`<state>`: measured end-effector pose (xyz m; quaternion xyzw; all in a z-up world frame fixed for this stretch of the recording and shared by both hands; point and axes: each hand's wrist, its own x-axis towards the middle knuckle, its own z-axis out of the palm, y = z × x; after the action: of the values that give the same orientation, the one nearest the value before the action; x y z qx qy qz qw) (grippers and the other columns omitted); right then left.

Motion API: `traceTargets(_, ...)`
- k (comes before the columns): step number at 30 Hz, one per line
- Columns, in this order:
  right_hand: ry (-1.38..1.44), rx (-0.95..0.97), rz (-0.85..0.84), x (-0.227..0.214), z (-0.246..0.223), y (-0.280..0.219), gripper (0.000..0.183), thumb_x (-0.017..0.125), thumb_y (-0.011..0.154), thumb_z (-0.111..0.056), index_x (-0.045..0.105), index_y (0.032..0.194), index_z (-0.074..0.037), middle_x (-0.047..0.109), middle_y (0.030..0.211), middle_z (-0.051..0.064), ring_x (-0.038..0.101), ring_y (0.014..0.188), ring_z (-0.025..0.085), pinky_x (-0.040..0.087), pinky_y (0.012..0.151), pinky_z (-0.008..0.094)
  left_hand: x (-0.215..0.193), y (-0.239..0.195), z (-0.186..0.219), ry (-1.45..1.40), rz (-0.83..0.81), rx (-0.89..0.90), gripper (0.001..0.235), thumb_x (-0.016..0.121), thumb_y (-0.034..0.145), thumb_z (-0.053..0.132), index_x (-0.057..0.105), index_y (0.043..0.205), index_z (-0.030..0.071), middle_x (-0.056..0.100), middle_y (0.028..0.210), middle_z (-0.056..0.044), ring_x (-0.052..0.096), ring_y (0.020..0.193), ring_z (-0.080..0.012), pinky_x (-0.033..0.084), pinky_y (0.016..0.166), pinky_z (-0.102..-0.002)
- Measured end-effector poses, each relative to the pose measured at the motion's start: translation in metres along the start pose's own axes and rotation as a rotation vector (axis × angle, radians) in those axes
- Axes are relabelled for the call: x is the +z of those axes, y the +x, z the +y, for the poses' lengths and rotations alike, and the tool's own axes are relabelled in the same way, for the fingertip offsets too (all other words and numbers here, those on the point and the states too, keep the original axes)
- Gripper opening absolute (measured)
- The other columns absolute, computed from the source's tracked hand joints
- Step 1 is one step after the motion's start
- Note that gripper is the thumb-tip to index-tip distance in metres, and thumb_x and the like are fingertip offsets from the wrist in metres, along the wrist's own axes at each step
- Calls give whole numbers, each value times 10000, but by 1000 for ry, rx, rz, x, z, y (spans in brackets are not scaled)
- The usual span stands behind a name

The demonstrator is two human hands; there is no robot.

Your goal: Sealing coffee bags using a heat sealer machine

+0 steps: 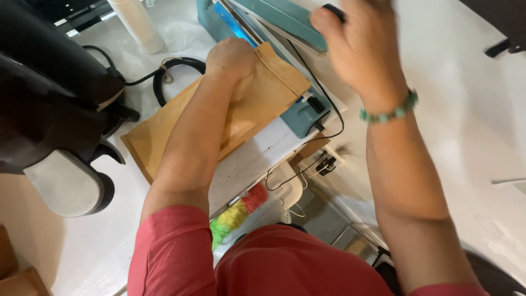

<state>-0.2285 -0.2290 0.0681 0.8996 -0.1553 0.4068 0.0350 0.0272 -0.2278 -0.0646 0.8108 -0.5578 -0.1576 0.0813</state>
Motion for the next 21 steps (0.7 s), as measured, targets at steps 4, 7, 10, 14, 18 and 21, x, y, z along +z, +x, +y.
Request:
traceTargets(4, 63, 194, -263, 35, 35, -1, 589, 700, 1193, -114, 363, 713, -49, 348, 624, 71, 374, 624, 222, 278, 622, 429, -3, -5, 1, -11, -20, -13, 352, 441, 836, 60, 739, 1018, 107, 698, 1155, -133, 661, 1036, -393, 563, 814, -489)
traceTargets(7, 90, 397, -514, 33, 16, 9, 540, 519, 1059, -257, 464, 559, -60, 513, 535, 54, 561, 580, 210, 414, 665, 416, -3, -7, -1, -28, -9, -25, 322, 462, 822, 41, 735, 987, 88, 697, 1096, -141, 666, 984, -399, 565, 777, -487)
traceTargets(10, 52, 637, -704, 36, 7, 10, 583, 524, 1108, -363, 339, 645, -60, 364, 616, 106, 407, 623, 268, 309, 627, 444, 3, -1, -7, -5, -1, 12, 275, 492, 769, 13, 718, 912, 75, 692, 1031, -144, 666, 923, -410, 568, 718, -485)
traceTargets(14, 23, 573, -757, 47, 15, -4, 593, 519, 1145, -329, 371, 671, -4, 420, 615, 138, 430, 593, 301, 307, 594, 465, 5, 1, -7, 15, -9, 20, 246, 503, 751, -37, 693, 853, 83, 693, 956, -125, 667, 865, -384, 570, 663, -465)
traceTargets(18, 36, 544, -742, 53, 15, -14, 614, 536, 1143, -310, 291, 640, -57, 315, 583, 77, 370, 565, 251, 280, 578, 438, 8, 4, -8, 40, -3, 31, 258, 513, 765, -39, 706, 890, 78, 681, 992, -132, 666, 882, -384, 582, 667, -466)
traceTargets(21, 40, 505, -722, 58, 16, -22, 606, 529, 1143, -307, 282, 642, -72, 295, 580, 62, 363, 568, 244, 290, 584, 433, 8, 4, -8, 29, 1, 25, 284, 489, 787, -28, 717, 922, 76, 686, 1006, -137, 670, 886, -385, 582, 689, -465)
